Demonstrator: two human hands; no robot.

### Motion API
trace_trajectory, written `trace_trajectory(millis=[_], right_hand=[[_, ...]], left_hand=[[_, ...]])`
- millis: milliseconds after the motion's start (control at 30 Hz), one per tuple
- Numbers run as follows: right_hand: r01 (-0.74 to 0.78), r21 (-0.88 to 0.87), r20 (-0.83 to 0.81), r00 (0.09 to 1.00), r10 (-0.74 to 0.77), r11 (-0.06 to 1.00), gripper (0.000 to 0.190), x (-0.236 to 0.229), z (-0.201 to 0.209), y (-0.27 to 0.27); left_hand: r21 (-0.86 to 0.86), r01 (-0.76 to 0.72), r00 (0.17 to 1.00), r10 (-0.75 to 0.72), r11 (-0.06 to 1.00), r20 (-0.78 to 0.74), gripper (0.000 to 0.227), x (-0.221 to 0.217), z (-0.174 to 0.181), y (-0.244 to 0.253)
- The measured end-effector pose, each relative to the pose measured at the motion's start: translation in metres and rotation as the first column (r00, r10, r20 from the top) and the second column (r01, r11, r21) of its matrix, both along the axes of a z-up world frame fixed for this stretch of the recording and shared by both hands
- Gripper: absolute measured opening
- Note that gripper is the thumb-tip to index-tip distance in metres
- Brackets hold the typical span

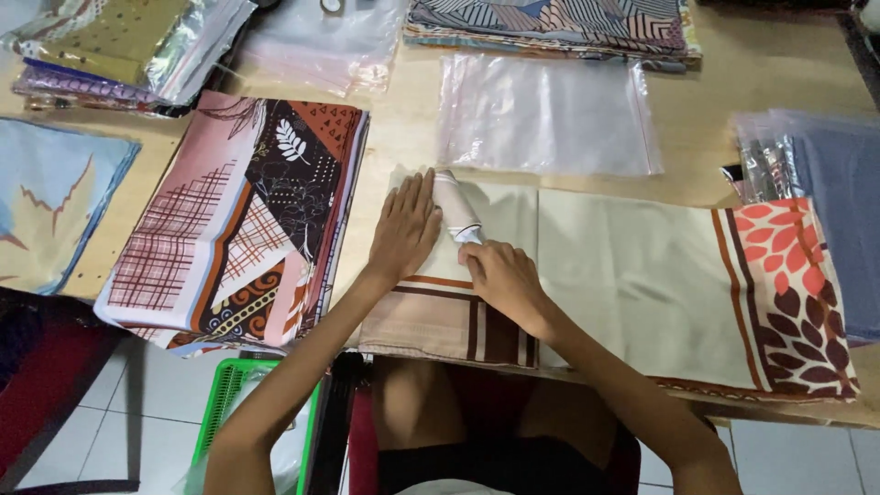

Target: The person uses a white cylindrical roller to smooth and roll a piece of patterned fabric on a wooden table. They repeatedly roll the fabric from one end to the other, adjusting its position with their hands to ensure it is tightly wound.

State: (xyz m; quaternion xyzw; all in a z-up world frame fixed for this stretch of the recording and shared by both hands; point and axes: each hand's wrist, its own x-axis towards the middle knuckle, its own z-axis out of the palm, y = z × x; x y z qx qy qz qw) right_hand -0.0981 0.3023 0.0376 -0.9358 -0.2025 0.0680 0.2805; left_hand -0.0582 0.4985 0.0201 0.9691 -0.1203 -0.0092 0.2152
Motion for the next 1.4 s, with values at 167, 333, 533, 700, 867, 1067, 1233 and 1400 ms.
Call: trace_trajectory(millis=[167,333,533,700,867,1067,1233,1400], right_hand=[[0.175,0.019,0.005,0.985,-0.175,0.984,0.019,0.016,-0.027,-0.043],[0.31,0.005,0.064,0.949,-0.31,0.951,0.018,0.02,-0.043,-0.114],[0.276,0.244,0.046,0.954,-0.295,0.93,0.023,-0.022,0.028,-0.128],[0.011,-0.088,0.347,0.938,0.02,0.996,0.031,0.005,-0.022,-0.164],[-0.06,-0.315,0.446,0.872,0.203,0.947,0.04,0.033,-0.044,-0.159],[0.041,-0.341,0.373,0.923,0.095,0.939,0.041,0.085,-0.041,-0.154],[0.092,-0.35,0.359,0.932,0.043,0.932,0.037,0.104,-0.036,-0.146],[0.164,-0.414,0.368,0.93,0.0,0.896,0.036,0.113,-0.047,-0.146]], left_hand=[[0.177,-0.009,1.0,0.01,0.984,-0.008,0.076,0.0,0.0,-0.003],[0.208,0.006,1.0,-0.005,0.978,-0.004,0.083,0.005,-0.017,-0.001],[-0.037,0.201,0.927,-0.178,0.979,0.329,0.067,-0.019,-0.024,-0.016],[-0.139,0.771,0.609,-0.654,0.622,0.448,0.069,-0.094,-0.005,-0.079],[0.013,0.683,0.657,-0.621,0.73,0.428,0.066,-0.121,-0.024,-0.093],[0.072,0.657,0.666,-0.623,0.751,0.41,0.062,-0.126,-0.028,-0.093],[0.072,0.662,0.665,-0.63,0.746,0.402,0.063,-0.126,-0.03,-0.094],[0.082,0.681,0.651,-0.652,0.728,0.389,0.073,-0.125,-0.027,-0.092]])
